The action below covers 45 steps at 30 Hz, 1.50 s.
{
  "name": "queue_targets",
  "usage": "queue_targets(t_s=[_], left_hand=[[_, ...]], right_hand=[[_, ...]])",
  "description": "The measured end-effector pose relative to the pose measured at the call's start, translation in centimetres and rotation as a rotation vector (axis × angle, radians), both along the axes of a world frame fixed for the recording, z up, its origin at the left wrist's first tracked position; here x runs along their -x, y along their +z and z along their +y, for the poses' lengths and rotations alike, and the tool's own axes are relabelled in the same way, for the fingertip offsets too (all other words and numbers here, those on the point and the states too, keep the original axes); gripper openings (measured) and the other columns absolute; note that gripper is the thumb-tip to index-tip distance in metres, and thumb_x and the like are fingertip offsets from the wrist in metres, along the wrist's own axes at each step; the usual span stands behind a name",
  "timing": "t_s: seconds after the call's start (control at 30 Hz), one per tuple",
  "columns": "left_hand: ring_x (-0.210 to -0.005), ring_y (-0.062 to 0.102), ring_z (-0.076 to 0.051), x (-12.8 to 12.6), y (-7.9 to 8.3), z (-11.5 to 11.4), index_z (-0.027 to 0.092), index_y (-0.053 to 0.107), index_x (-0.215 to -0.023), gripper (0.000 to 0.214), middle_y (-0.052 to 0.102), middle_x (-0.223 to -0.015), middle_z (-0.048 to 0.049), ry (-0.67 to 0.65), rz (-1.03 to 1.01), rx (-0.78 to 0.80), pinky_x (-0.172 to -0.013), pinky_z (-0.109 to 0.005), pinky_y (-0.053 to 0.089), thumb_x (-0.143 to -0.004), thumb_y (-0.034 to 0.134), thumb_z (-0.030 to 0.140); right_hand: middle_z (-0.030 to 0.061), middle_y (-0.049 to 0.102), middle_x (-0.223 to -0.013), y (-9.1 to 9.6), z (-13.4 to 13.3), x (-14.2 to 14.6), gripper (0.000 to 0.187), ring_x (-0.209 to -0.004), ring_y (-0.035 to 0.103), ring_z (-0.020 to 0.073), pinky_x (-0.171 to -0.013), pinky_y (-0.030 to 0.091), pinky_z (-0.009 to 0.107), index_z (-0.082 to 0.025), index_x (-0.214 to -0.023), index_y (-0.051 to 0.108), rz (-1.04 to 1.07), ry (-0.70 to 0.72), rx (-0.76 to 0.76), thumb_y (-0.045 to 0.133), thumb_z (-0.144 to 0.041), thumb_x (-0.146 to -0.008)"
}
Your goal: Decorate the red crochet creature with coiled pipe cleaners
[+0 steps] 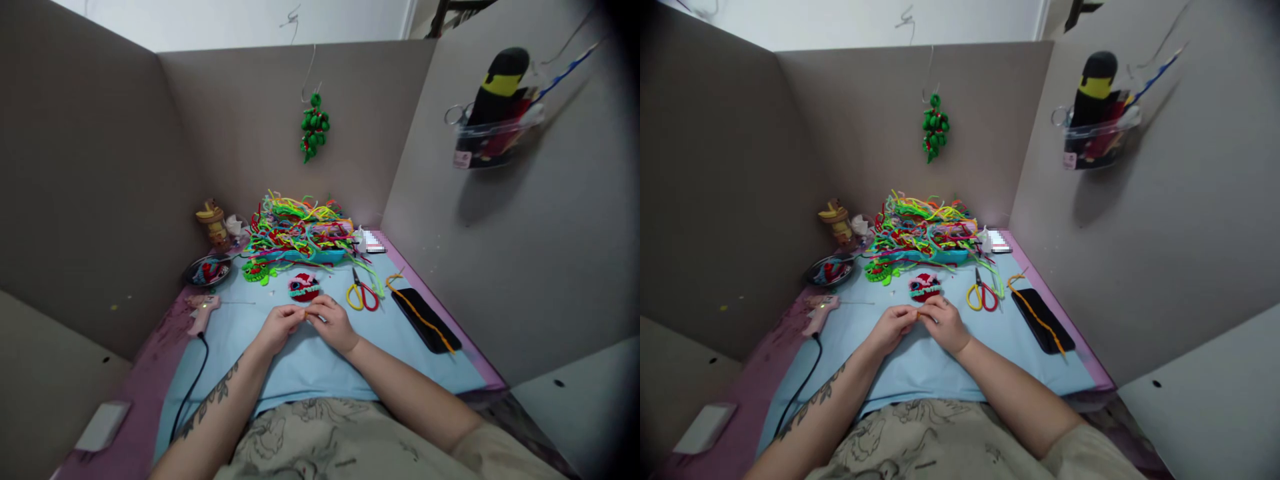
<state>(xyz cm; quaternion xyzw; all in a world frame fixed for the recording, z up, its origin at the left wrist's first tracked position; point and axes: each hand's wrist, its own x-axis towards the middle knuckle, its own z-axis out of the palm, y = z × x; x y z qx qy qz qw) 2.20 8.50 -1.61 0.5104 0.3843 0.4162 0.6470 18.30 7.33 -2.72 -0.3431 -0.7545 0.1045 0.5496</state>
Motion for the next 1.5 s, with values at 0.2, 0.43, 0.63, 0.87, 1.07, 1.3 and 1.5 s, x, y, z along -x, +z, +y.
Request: queue_targets(t_s=[0.2, 0.43, 0.63, 0.87, 1.07, 1.3, 1.5], left_hand=[[-0.048, 0.030, -0.009, -0.3, -0.3, -0.5, 0.013, 0.064, -0.063, 0.038, 0.040, -0.049, 0.0043, 0.001, 0.114, -0.117, -0.048, -0.023, 0.022, -0.074, 0.063, 0.049], [-0.061, 0.042, -0.015, -0.8, -0.2, -0.5, 0.017, 0.058, -0.053, 0.034, 0.050, -0.057, 0.0005, 0.111, 0.223, -0.282, -0.060, -0.025, 0.032, -0.075, 0.062, 0.043], [-0.059, 0.040, -0.015, -0.8, -0.1, -0.6, 0.019, 0.051, -0.053, 0.038, 0.044, -0.054, 0.0017, 0.147, 0.212, -0.285, -0.057, -0.026, 0.032, -0.081, 0.054, 0.045], [-0.060, 0.045, -0.013, -0.3, -0.4, -0.1, 0.015, 0.065, -0.098, 0.041, 0.060, -0.078, -0.0037, 0.240, 0.085, -0.191, -0.053, -0.024, 0.032, -0.081, 0.056, 0.051], [-0.050, 0.042, -0.007, 0.1, -0.8, 0.9, 0.014, 0.060, -0.116, 0.060, 0.065, -0.087, -0.0062, 0.378, -0.041, 0.001, -0.044, -0.021, 0.029, -0.073, 0.064, 0.055], [-0.057, 0.051, -0.009, 0.1, -0.8, 0.6, 0.016, 0.064, -0.111, 0.048, 0.066, -0.086, -0.0061, 0.351, -0.052, -0.032, -0.049, -0.021, 0.036, -0.072, 0.069, 0.044], [-0.053, 0.045, -0.008, 0.3, -0.6, 0.5, 0.016, 0.063, -0.116, 0.048, 0.066, -0.085, -0.0056, 0.343, 0.026, -0.059, -0.047, -0.021, 0.033, -0.075, 0.066, 0.041]], right_hand=[[0.0072, 0.062, -0.088, 0.2, -0.5, -0.5, 0.015, -0.085, 0.057, 0.0196, -0.078, 0.050, 0.035, -0.020, -0.092, 0.067, -0.188, -0.073, -0.011, 0.053, -0.018, -0.087], [0.0081, 0.061, -0.082, 1.2, -0.7, -0.2, 0.019, -0.080, 0.055, 0.0203, -0.072, 0.049, 0.033, -0.018, -0.092, 0.067, -0.449, -0.135, 0.021, 0.048, -0.017, -0.090], [0.0082, 0.060, -0.076, 2.4, -0.1, 0.7, 0.022, -0.076, 0.054, 0.0206, -0.065, 0.046, 0.030, -0.017, -0.078, 0.067, -0.648, -0.208, -0.021, 0.048, -0.016, -0.090], [0.0075, 0.063, -0.091, 3.9, 3.8, -0.9, 0.014, -0.086, 0.057, 0.0188, -0.077, 0.045, 0.029, -0.018, -0.090, 0.068, -0.550, -0.159, 0.054, 0.054, -0.019, -0.088], [0.0073, 0.065, -0.092, 6.1, 8.4, -1.0, 0.014, -0.088, 0.058, 0.0190, -0.071, 0.043, 0.026, -0.021, -0.088, 0.071, -0.947, -0.150, 0.160, 0.057, -0.024, -0.087], [0.0101, 0.068, -0.087, 6.4, 8.9, 0.2, 0.015, -0.084, 0.061, 0.0219, -0.062, 0.043, 0.025, -0.019, -0.081, 0.073, -1.101, -0.166, 0.181, 0.058, -0.021, -0.084], [0.0134, 0.069, -0.088, 6.3, 8.6, 0.9, 0.022, -0.084, 0.062, 0.0241, -0.064, 0.044, 0.027, -0.015, -0.084, 0.074, -1.125, -0.190, 0.200, 0.052, -0.020, -0.087]])
